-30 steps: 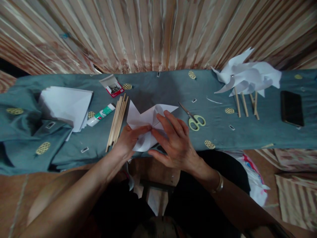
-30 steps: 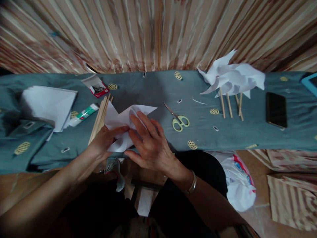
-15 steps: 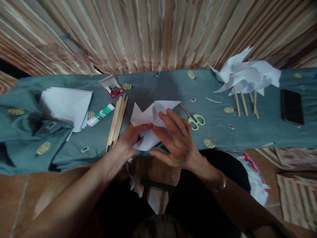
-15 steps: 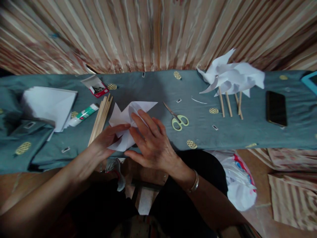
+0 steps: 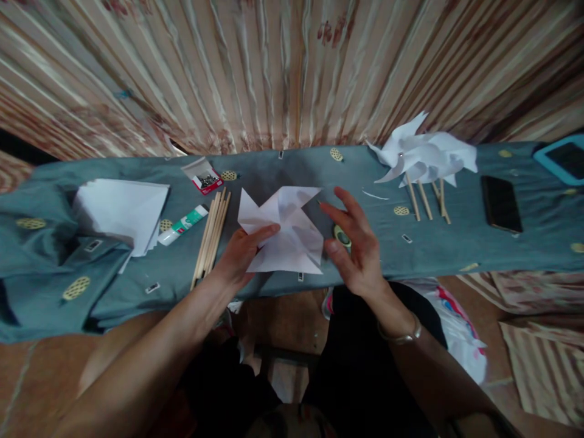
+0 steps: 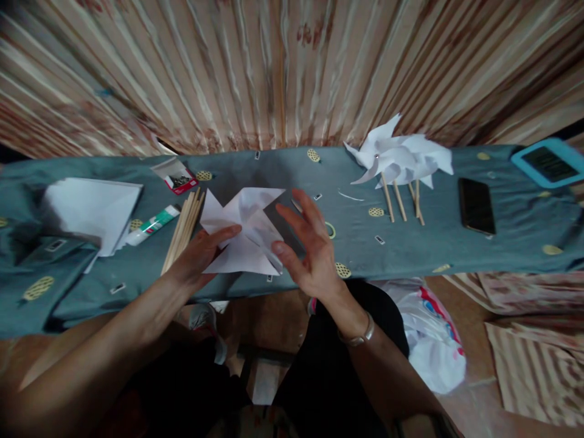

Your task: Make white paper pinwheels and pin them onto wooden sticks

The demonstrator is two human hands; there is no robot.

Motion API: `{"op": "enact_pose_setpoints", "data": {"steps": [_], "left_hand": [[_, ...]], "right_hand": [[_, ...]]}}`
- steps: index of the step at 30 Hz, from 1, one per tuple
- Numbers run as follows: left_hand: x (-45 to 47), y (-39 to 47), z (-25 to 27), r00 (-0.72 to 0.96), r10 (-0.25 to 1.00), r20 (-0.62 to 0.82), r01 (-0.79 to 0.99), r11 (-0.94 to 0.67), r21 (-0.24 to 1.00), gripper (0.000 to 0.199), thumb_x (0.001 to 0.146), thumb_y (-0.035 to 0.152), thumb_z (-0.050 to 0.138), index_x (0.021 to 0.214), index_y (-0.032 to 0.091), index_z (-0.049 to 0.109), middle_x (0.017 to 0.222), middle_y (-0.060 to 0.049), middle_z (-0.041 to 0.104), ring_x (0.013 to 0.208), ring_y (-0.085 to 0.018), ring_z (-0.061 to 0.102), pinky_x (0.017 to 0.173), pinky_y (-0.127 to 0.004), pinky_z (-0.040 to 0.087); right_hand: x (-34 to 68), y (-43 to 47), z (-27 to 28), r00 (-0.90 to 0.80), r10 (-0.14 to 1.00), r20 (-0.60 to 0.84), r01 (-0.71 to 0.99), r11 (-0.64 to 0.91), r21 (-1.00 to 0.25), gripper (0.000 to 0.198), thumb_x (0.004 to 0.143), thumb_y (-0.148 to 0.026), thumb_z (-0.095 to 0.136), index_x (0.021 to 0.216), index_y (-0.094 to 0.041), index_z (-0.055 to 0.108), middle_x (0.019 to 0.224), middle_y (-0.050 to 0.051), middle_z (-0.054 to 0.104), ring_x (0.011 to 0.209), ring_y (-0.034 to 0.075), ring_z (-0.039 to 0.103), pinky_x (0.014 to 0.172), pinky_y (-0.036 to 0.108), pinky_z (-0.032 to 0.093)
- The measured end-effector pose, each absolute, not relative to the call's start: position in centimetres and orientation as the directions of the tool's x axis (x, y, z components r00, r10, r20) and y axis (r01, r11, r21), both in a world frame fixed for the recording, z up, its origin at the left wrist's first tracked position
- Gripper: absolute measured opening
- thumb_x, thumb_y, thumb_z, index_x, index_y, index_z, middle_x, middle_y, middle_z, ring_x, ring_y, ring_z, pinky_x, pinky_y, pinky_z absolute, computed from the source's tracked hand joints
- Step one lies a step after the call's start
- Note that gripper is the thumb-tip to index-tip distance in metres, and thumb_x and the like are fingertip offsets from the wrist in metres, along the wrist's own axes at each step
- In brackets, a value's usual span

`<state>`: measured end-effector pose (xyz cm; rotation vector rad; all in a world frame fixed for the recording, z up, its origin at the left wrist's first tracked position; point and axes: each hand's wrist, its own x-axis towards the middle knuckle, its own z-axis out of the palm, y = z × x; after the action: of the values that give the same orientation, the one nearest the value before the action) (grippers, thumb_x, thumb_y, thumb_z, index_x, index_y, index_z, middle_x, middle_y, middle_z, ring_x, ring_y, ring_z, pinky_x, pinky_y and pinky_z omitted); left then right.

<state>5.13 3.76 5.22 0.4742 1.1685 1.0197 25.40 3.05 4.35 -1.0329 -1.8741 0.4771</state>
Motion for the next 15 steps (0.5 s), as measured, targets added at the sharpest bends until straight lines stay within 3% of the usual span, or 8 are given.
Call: {"op": "enact_pose_setpoints", "data": {"steps": [4,10,15], "left_hand": [[5.1,4.3,5.3,0.025,0.876,-0.481,-0.41,0.448,0.794,0.024,0.064,0.024,0.079,0.085,0.016,0.072,0.079,-0.005,0.076,0.068,-0.02,0.069,0.059,-0.026,0.053],[5.3,4.5,5.7,0.045,0.87,-0.491,-0.434,0.46,0.775,0.029,0.063,0.023,0.08,0.089,0.015,0.072,0.077,-0.004,0.075,0.07,-0.02,0.069,0.06,-0.026,0.052],[5.3,4.1,5.8,0.068,0.876,-0.477,-0.446,0.455,0.771,0.029,0.063,0.024,0.081,0.088,0.014,0.072,0.076,-0.004,0.075,0.065,-0.018,0.068,0.062,-0.026,0.054]], "right_hand": [[26.3,3.1,4.4,-0.169,0.883,0.437,0.425,0.465,-0.776,0.033,0.097,-0.029,0.049,0.126,-0.032,0.064,0.158,0.0,0.04,0.147,0.028,0.036,0.118,0.054,0.035],[25.7,2.3,4.5,-0.363,0.814,0.453,0.483,0.58,-0.656,0.047,0.087,-0.016,0.06,0.13,-0.035,0.061,0.166,-0.007,0.017,0.153,0.03,0.019,0.12,0.059,0.029],[25.6,2.1,5.1,-0.393,0.783,0.481,0.461,0.621,-0.634,0.037,0.087,-0.016,0.063,0.118,-0.037,0.069,0.165,-0.013,0.02,0.154,0.03,0.016,0.123,0.06,0.02]]}}
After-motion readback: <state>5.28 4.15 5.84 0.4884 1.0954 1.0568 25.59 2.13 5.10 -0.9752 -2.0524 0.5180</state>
